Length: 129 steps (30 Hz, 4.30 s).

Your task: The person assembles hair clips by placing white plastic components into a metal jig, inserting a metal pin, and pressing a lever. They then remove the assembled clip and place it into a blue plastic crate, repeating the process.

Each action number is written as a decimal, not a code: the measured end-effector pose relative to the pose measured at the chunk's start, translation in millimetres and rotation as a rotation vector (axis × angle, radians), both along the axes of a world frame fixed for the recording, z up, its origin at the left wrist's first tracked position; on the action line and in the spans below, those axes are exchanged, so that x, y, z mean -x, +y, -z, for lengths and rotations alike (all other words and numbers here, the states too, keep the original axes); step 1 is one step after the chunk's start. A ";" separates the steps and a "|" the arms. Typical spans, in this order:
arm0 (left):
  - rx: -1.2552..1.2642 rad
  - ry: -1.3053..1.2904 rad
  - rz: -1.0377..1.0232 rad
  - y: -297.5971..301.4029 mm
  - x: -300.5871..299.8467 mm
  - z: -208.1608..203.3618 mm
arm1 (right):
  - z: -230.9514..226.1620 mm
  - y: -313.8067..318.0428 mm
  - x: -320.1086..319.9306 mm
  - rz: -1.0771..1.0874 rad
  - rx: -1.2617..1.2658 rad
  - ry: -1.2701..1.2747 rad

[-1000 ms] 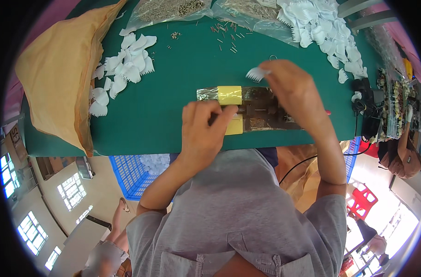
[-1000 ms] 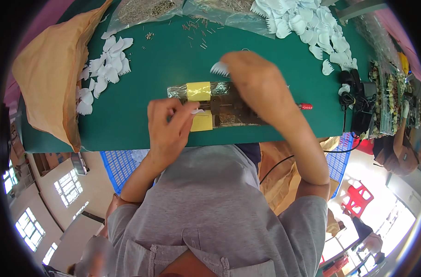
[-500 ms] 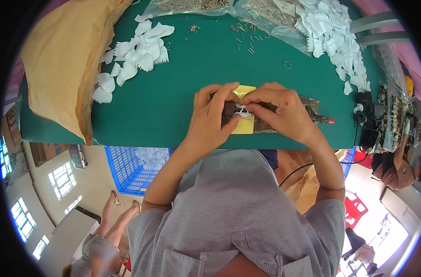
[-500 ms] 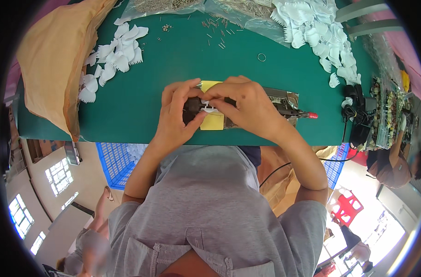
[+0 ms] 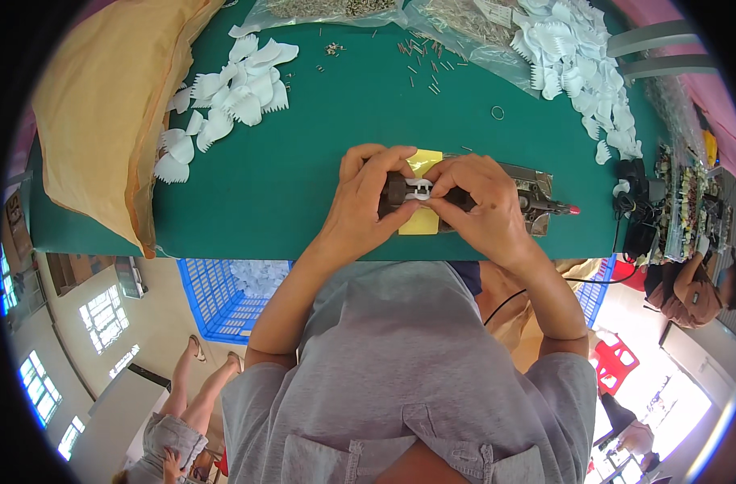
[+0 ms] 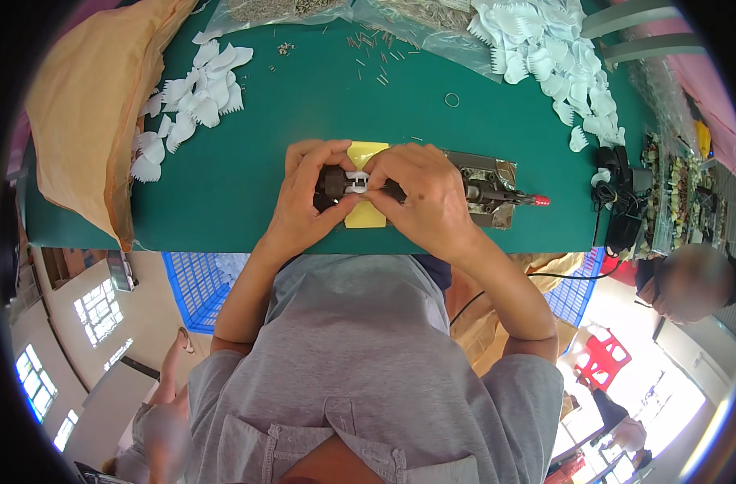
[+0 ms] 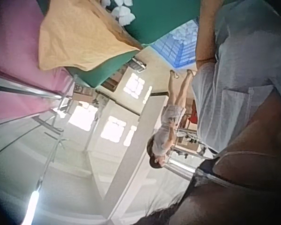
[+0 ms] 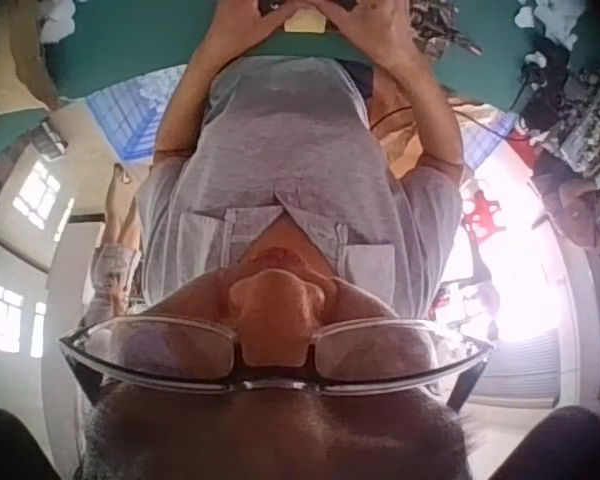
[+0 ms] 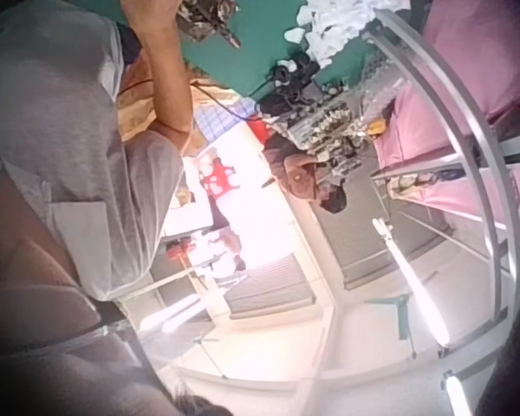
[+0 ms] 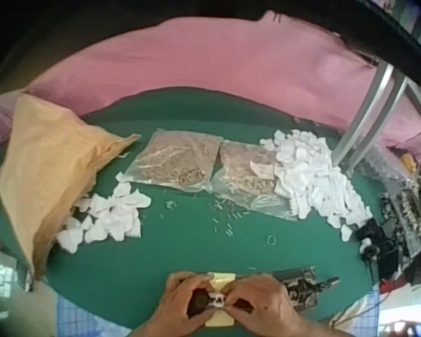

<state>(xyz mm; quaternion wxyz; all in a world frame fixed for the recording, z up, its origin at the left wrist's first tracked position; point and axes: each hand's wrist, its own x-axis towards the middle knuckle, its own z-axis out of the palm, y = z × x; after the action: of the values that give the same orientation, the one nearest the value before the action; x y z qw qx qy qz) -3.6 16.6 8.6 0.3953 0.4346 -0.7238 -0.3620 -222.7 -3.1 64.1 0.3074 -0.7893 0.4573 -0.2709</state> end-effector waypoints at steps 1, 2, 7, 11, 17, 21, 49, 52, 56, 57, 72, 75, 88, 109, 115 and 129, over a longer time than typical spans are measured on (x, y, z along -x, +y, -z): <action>0.012 0.016 -0.012 0.8 0.3 0.0 | -5.1 -3.9 1.0 -0.036 -0.056 -0.023; 0.025 0.032 -0.024 0.7 0.7 0.5 | -8.9 -9.4 2.6 -0.073 -0.110 -0.046; 0.043 0.024 -0.015 0.2 0.4 0.2 | -5.3 -71.7 19.6 0.153 -0.127 0.041; 0.060 0.024 -0.006 -0.7 -0.8 1.1 | 22.9 -115.4 9.9 0.117 -0.091 0.207; 0.021 0.062 -0.005 -0.2 1.1 2.3 | 24.2 -130.7 -12.1 0.157 -0.090 0.516; 0.064 0.044 0.001 -2.2 0.3 4.3 | 26.6 -127.6 -15.3 0.048 0.127 0.626; -0.003 0.052 -0.006 2.4 -0.8 4.1 | 1.0 18.3 -3.2 0.145 0.144 -0.026; -0.005 0.055 -0.008 0.9 0.3 2.9 | 1.6 19.2 0.9 0.112 0.164 -0.025; 0.032 0.044 -0.011 -1.1 1.8 3.1 | -28.6 13.0 6.9 0.318 0.119 0.019; 0.035 0.049 -0.009 -0.6 1.6 2.0 | -32.6 3.2 18.2 0.364 0.168 0.036; 0.097 -0.049 -0.006 -1.1 -1.6 -3.2 | 4.3 -96.7 60.8 0.353 0.067 0.298; 0.101 -0.041 0.013 -2.8 -1.7 0.1 | 2.3 -108.0 34.5 0.211 0.036 0.190; 0.127 0.016 0.026 -1.2 -1.9 5.8 | 42.5 -168.2 -87.6 -0.031 0.124 0.161; 0.133 -0.005 0.022 0.5 -4.3 2.3 | -1.9 -92.1 -19.1 0.022 -0.555 -0.257; 0.100 -0.008 0.024 -1.0 -3.3 2.4 | -11.8 -53.5 12.0 0.156 -0.695 -0.551; 0.108 -0.009 -0.010 -1.5 0.0 5.4 | -17.2 -4.6 -10.9 -0.001 -0.123 0.008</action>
<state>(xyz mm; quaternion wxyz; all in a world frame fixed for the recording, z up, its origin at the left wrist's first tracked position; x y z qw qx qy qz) -3.6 15.1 3.3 0.4165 0.4179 -0.7419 -0.3185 -211.8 -7.7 81.2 0.3537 -0.7702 0.4739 -0.2389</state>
